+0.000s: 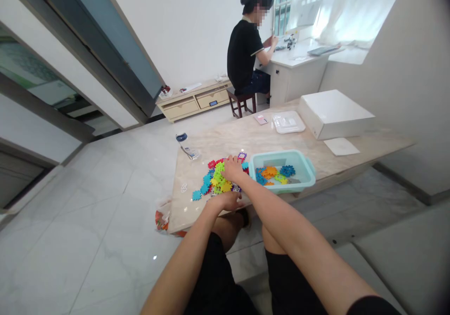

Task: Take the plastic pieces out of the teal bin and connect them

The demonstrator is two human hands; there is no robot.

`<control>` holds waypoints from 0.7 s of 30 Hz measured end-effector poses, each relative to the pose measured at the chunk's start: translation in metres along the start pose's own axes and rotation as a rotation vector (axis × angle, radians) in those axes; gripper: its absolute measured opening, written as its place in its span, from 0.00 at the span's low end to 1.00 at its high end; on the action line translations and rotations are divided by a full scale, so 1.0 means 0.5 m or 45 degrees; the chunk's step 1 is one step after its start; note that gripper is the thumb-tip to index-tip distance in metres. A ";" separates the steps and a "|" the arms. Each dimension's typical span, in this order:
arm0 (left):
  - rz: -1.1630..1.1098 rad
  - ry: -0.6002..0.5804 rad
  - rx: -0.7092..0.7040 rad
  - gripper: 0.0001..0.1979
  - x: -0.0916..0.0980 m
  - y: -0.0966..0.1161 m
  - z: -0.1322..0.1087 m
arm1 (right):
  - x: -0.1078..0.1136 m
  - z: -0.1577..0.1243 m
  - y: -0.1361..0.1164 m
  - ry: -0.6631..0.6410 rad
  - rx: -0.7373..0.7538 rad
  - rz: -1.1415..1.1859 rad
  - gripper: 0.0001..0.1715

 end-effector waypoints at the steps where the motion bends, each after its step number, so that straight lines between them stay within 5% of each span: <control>1: -0.030 -0.016 0.011 0.26 0.001 0.000 0.004 | 0.010 -0.004 0.008 0.011 0.021 -0.011 0.28; 6: -0.116 -0.054 0.035 0.26 0.005 0.010 0.024 | 0.079 -0.020 0.094 0.139 0.124 0.003 0.29; 13: -0.102 -0.072 0.006 0.26 0.023 0.039 0.044 | 0.138 -0.081 0.309 0.332 0.227 0.246 0.16; 21: -0.071 -0.093 -0.030 0.25 0.035 0.039 0.038 | 0.151 -0.150 0.442 0.164 0.051 0.117 0.15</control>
Point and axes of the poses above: each hand's wrist, its own z-axis towards the middle knuckle, its own x-axis out of the back of the hand, y = z × x, the point moved 1 cm from there along z, towards the middle knuckle
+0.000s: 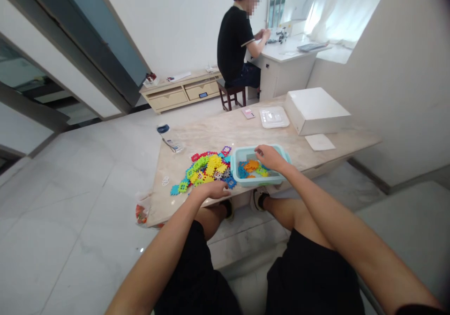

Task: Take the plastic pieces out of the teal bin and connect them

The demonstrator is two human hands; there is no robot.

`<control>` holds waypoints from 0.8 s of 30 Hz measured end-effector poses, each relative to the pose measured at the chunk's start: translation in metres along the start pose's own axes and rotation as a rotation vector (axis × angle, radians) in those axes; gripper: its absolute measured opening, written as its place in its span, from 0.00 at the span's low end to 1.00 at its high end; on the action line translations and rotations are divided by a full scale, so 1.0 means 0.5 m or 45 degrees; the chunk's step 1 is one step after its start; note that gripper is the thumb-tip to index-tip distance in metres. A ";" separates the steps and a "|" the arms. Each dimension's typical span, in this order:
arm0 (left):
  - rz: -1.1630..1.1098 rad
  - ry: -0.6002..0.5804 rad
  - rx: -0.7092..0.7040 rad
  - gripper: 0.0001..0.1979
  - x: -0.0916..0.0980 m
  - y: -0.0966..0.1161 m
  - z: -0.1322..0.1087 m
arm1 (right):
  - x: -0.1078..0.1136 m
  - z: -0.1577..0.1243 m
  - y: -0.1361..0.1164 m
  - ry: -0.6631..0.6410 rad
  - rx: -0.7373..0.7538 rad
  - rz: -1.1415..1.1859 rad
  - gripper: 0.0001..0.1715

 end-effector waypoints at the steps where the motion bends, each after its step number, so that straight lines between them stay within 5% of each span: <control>1: 0.003 0.001 0.003 0.26 -0.001 -0.003 0.002 | 0.007 -0.001 0.007 -0.040 -0.006 -0.035 0.15; 6: -0.010 -0.011 -0.025 0.26 -0.006 -0.018 0.013 | 0.020 0.007 0.033 -0.185 -0.068 -0.125 0.17; 12: -0.021 -0.010 -0.029 0.23 -0.006 -0.024 0.009 | -0.028 0.022 0.037 -0.432 -0.061 -0.237 0.16; 24: -0.052 0.002 -0.046 0.22 -0.007 -0.014 0.009 | -0.083 0.055 0.029 -0.641 -0.012 -0.294 0.34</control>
Point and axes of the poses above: each hand's wrist, its own z-axis towards the middle knuckle, its own x-axis out of the back of the hand, y = z × x, the point moved 1 cm from there along z, towards the middle knuckle
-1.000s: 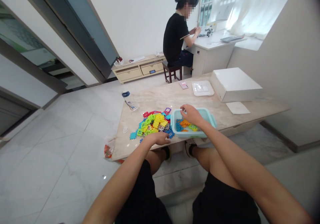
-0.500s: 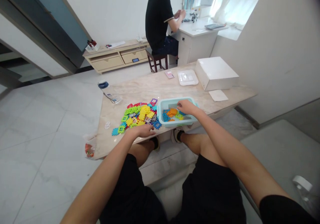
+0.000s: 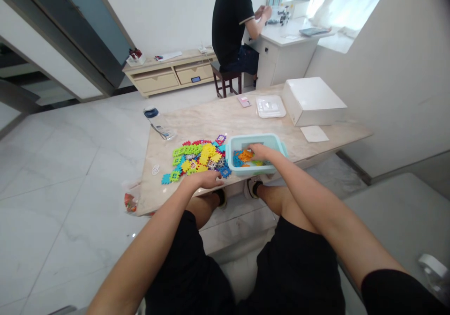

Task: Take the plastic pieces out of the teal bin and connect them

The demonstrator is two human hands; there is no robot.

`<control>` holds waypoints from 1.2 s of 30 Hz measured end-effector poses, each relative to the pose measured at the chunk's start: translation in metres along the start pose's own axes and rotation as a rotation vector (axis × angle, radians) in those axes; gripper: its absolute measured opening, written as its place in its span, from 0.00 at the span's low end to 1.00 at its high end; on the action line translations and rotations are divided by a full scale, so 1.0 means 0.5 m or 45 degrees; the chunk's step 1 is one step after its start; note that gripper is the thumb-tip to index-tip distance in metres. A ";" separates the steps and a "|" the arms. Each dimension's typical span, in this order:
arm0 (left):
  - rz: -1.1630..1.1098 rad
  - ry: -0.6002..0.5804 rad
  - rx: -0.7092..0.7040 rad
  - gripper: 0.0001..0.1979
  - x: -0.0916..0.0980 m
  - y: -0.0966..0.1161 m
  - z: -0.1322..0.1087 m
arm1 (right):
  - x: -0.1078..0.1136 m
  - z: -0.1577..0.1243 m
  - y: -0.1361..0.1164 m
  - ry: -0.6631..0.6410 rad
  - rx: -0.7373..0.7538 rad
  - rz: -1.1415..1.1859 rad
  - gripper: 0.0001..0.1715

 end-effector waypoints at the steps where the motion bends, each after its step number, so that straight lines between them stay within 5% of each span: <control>1: 0.000 0.001 -0.002 0.21 0.000 0.001 -0.002 | -0.001 0.003 -0.004 -0.013 -0.008 -0.004 0.33; 10: 0.008 0.015 -0.010 0.21 0.004 0.009 -0.007 | 0.003 0.023 -0.054 -0.115 -0.102 0.000 0.26; 26: 0.012 -0.006 0.031 0.25 0.008 0.012 -0.007 | 0.013 0.024 -0.104 -0.142 -0.206 0.010 0.33; 36: 0.005 -0.002 0.028 0.26 -0.001 0.004 0.004 | 0.002 0.023 -0.108 -0.023 -0.173 0.061 0.33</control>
Point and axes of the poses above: each hand's wrist, its own z-axis towards the middle knuckle, its own x-axis out of the back of the hand, y = z × x, the point moved 1 cm from there along z, towards the middle knuckle
